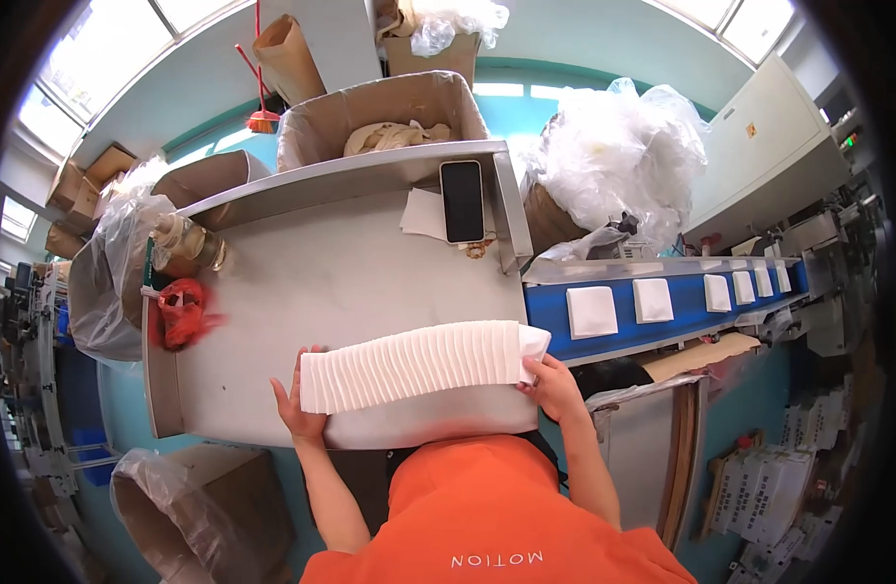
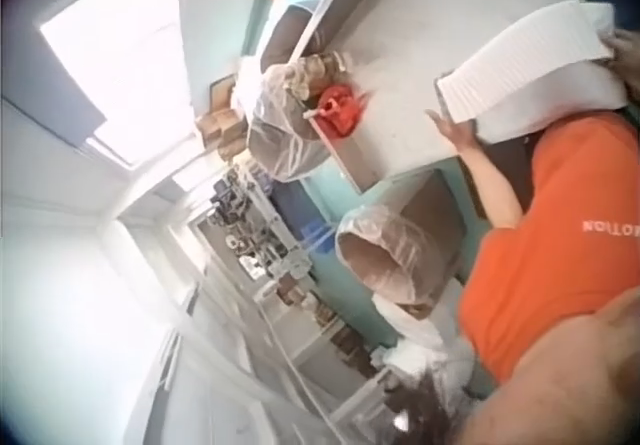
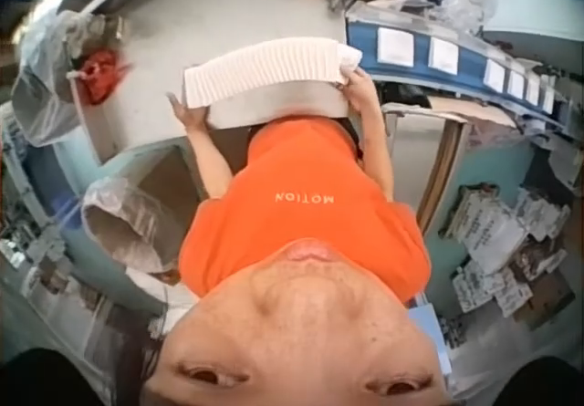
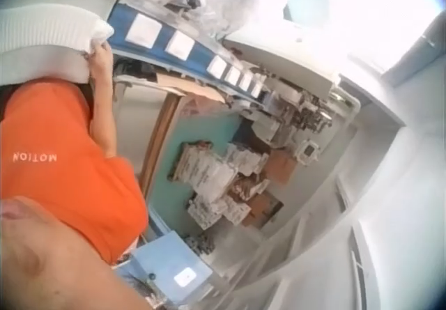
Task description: Transfer stacks of processed paper sheets from a machine to a conveyor belt and check machine controls.
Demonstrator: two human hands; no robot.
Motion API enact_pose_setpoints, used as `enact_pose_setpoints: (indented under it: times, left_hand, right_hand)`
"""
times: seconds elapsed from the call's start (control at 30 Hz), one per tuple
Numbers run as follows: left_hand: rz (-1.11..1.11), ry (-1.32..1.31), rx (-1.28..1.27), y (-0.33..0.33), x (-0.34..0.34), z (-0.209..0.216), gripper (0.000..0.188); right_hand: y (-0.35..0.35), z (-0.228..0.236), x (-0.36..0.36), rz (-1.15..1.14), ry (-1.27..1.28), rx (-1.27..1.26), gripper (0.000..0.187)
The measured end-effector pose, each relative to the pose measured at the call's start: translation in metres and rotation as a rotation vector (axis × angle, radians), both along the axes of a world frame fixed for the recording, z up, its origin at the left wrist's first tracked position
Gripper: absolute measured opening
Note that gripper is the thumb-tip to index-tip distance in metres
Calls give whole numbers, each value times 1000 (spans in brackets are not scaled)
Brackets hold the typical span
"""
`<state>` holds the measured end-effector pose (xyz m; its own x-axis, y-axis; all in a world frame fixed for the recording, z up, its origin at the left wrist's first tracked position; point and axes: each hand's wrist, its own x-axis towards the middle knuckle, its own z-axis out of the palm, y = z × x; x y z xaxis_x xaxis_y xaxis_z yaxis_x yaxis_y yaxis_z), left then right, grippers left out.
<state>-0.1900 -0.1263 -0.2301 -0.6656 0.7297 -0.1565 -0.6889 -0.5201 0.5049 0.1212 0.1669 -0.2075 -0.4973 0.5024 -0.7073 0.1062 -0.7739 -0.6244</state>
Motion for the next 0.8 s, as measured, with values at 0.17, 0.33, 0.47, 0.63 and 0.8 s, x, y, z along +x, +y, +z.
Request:
enact_pose_setpoints:
  times: [0.17, 0.33, 0.47, 0.63, 0.8]
  left_hand:
    - [60, -15, -57, 5, 7, 10, 79]
    - [86, 254, -488, 28, 9, 42, 48]
    - [34, 474, -717, 30, 1, 44, 40]
    - [27, 478, -803, 35, 12, 46, 43]
    - [-23, 508, -816, 43, 19, 51, 49]
  right_hand:
    - [9, 19, -19, -176, 227, 52, 42]
    - [-17, 18, -51, 214, -159, 669, 42]
    - [-7, 0, -36, -48, 221, -146, 36]
    - [-13, -6, -9, -97, 34, 38, 32]
    - [-7, 13, -27, -27, -136, 417, 42]
